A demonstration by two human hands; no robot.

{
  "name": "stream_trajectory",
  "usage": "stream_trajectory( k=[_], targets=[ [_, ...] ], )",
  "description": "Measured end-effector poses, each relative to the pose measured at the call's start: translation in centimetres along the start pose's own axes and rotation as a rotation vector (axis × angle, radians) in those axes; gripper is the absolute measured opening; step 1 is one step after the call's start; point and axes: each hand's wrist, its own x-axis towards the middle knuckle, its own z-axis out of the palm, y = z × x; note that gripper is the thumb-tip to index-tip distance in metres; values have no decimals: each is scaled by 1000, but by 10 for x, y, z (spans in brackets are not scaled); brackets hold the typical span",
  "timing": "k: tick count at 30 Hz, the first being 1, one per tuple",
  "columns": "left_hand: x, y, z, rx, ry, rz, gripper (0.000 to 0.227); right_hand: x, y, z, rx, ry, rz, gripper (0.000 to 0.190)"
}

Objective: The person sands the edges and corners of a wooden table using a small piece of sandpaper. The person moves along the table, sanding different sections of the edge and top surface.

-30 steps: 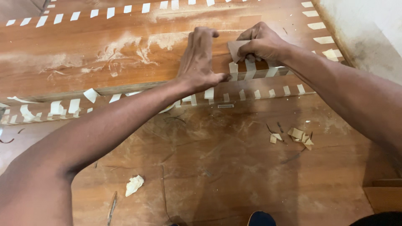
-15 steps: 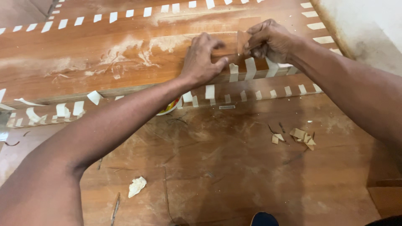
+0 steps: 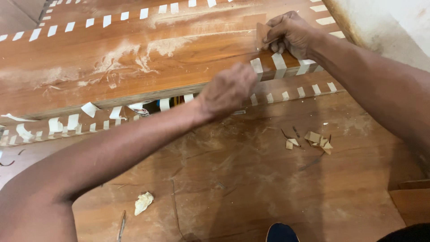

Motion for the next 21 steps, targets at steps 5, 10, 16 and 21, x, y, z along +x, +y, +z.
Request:
stream_trajectory(
  k=[5, 10, 16, 21],
  targets=[
    [-41, 43, -17, 341, 33, 398, 26, -4, -7, 9, -195, 6, -24, 13],
    [-45, 52, -27, 188, 77, 570, 29, -9, -7, 13, -391, -25, -61, 19],
    [8, 8, -28, -172, 255, -94, 11, -6, -19, 15, -450, -125, 29, 19],
    [38, -19, -24, -455, 126, -547, 9, -3, -19, 7, -269, -241, 110, 13]
  ],
)
